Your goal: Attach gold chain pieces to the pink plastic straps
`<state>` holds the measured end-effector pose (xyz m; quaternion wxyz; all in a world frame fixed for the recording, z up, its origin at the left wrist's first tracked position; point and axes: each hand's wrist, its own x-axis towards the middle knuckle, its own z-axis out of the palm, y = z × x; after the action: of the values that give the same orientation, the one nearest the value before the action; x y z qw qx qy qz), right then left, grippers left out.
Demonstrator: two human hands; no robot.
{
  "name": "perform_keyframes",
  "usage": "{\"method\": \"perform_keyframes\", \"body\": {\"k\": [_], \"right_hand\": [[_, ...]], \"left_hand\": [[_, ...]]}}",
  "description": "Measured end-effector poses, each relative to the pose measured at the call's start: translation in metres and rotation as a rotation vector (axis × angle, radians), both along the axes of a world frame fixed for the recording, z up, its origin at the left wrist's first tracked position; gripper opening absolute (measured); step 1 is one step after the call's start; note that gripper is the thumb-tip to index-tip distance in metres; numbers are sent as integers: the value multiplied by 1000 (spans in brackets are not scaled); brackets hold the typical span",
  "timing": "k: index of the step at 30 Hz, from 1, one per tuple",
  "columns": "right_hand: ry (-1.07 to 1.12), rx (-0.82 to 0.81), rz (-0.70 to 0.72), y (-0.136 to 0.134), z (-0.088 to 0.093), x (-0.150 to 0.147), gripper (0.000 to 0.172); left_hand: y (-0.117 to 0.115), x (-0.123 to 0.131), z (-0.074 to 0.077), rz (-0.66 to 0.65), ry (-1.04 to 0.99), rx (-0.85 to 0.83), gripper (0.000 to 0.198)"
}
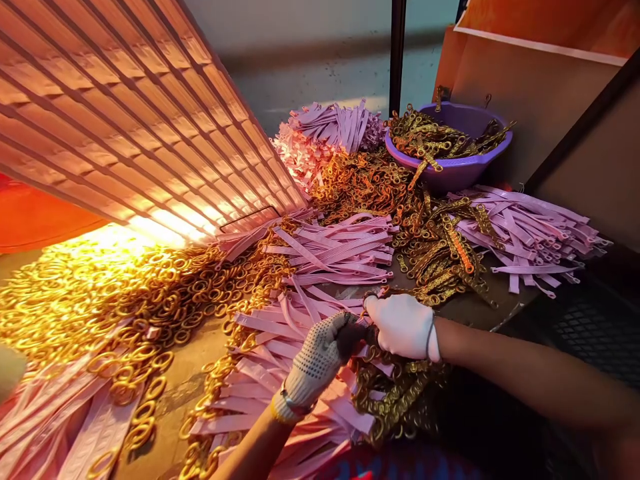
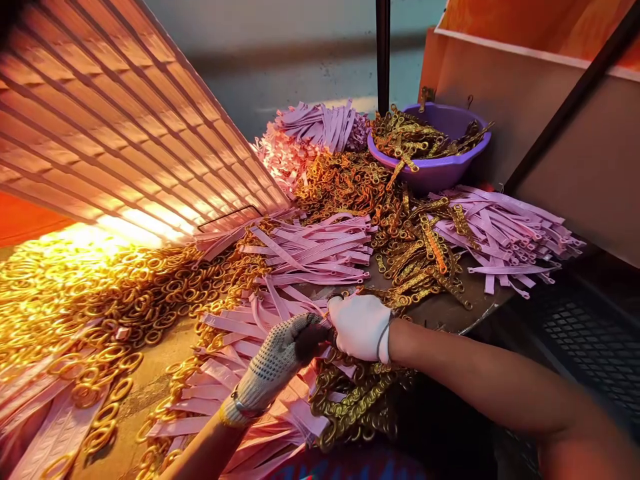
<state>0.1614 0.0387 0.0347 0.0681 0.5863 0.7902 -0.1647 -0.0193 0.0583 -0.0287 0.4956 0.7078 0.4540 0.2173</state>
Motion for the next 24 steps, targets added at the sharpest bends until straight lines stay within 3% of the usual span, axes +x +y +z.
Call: {"method": "perform_keyframes", "body": {"k": [9, 13, 16, 18, 21, 22, 24], "right_hand": [[17, 86, 153, -6, -18, -15, 27], [0, -6, 213, -3, -4, -13, 27], [51, -77, 205, 8, 12, 15, 25], [89, 35, 87, 23, 18, 50, 31], [-28, 382, -479, 50, 12, 109, 34], [-119, 436, -672, 59, 6, 126, 33], [-231, 417, -853, 72, -10, 147, 25]], "left_hand": [[3, -5, -13, -33, -19, -52, 28], [14, -7, -11, -75, -61, -167, 24], [18, -11, -8, -114, -72, -234, 24], [18, -14, -6, -106, -101, -245, 23], [14, -16, 1, 82, -241, -306, 34], [13, -15, 5, 172, -306, -362, 38], [12, -12, 16, 318, -457, -560, 37]]}}
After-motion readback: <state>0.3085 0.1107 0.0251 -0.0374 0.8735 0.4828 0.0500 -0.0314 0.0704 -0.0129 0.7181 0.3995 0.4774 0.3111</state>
